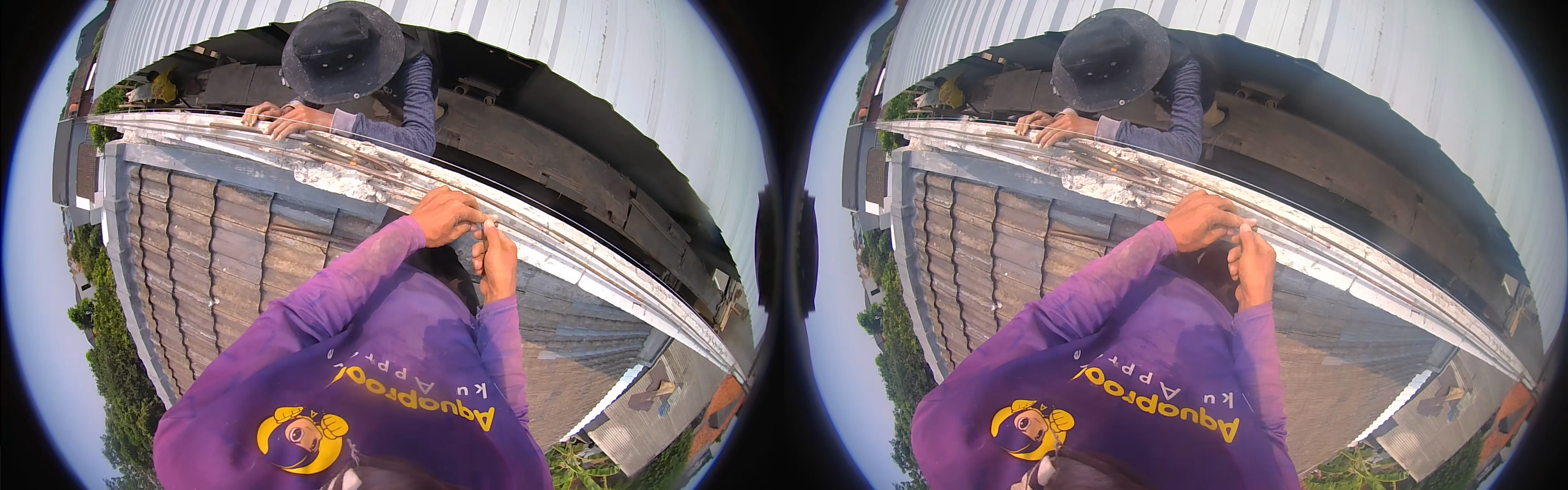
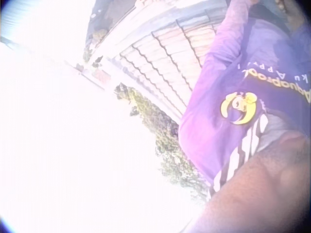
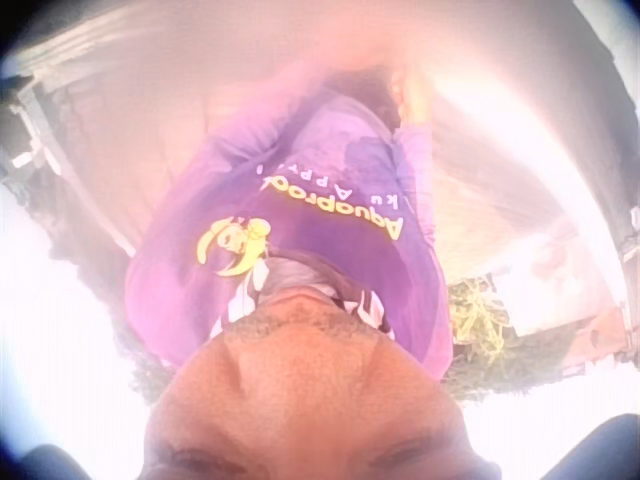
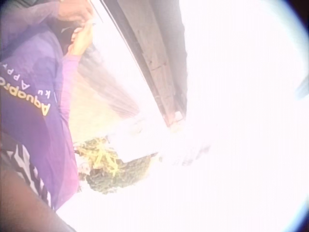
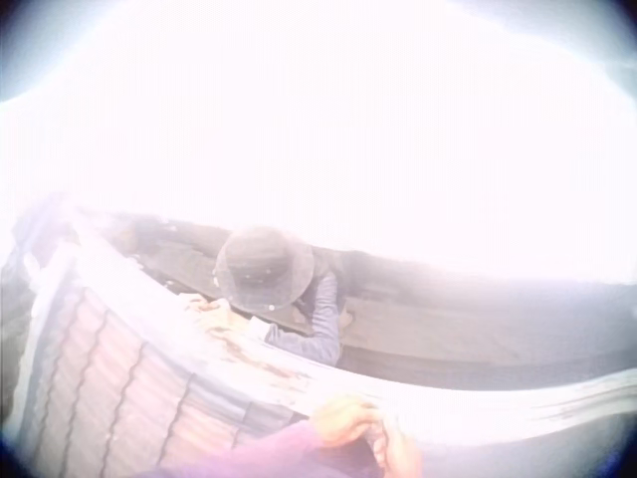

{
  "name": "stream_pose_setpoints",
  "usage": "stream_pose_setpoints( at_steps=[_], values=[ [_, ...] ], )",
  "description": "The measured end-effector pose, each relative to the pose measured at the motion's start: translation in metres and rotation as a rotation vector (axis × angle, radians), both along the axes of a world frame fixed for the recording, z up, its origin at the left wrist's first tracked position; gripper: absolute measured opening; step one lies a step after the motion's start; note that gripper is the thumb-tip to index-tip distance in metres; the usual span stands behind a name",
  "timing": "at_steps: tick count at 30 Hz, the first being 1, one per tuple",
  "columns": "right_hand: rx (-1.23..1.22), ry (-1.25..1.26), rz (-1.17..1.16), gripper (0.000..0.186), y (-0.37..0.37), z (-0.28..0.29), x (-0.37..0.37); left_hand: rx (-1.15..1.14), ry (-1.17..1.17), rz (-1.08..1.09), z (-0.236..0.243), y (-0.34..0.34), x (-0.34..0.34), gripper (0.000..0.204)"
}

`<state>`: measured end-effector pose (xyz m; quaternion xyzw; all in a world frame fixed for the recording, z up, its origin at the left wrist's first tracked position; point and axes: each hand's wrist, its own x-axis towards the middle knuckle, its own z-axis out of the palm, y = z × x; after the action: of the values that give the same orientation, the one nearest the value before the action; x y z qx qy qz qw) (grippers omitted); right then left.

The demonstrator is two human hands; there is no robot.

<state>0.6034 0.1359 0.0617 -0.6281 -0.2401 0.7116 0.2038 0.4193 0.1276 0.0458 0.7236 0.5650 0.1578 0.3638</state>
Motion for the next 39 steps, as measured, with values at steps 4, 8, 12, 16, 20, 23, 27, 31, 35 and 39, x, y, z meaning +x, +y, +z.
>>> stream_pose_setpoints(
  at_steps=[4, 8, 12, 16, 20, 23, 27, 31, 35, 39],
  values=[
    [-0.005, 0.014, 0.006, 0.027, 0.003, -0.007, 0.003, -0.029, -0.021, 0.048, 0.002, 0.002, 0.001, 0.040],
    [0.050, 0.010, 0.011, 0.022, -0.001, -0.006, 0.004, -0.068, -0.004, 0.186, 0.001, 0.004, 0.009, 0.032],
    [-0.082, 0.181, -0.107, 0.019, -0.007, -0.011, 0.005, -0.204, 0.075, 0.222, -0.001, 0.018, 0.019, 0.034],
    [-0.091, 0.306, -0.158, 0.018, -0.014, -0.012, 0.007, -0.242, 0.105, 0.244, -0.001, 0.023, 0.025, 0.034],
    [-0.059, 0.280, -0.097, 0.023, -0.017, -0.011, 0.015, -0.212, 0.103, 0.290, 0.001, 0.021, 0.025, 0.032],
    [0.086, 0.074, 0.042, 0.025, -0.026, -0.003, 0.016, -0.163, 0.086, 0.321, 0.003, 0.019, 0.028, 0.030],
    [0.442, -0.304, 0.280, 0.027, -0.050, 0.009, 0.015, -0.102, 0.079, 0.322, 0.004, 0.015, 0.030, 0.029],
    [0.669, -0.483, 0.439, 0.027, -0.047, 0.030, 0.005, -0.038, 0.079, 0.312, -0.003, 0.011, 0.029, 0.028],
    [0.576, -0.415, 0.390, 0.024, -0.030, 0.036, 0.007, 0.015, 0.069, 0.320, -0.007, 0.009, 0.029, 0.027],
    [0.701, -0.545, 0.469, 0.024, 0.007, 0.041, 0.014, -0.001, 0.046, 0.286, -0.006, 0.007, 0.026, 0.026]
  ],
)
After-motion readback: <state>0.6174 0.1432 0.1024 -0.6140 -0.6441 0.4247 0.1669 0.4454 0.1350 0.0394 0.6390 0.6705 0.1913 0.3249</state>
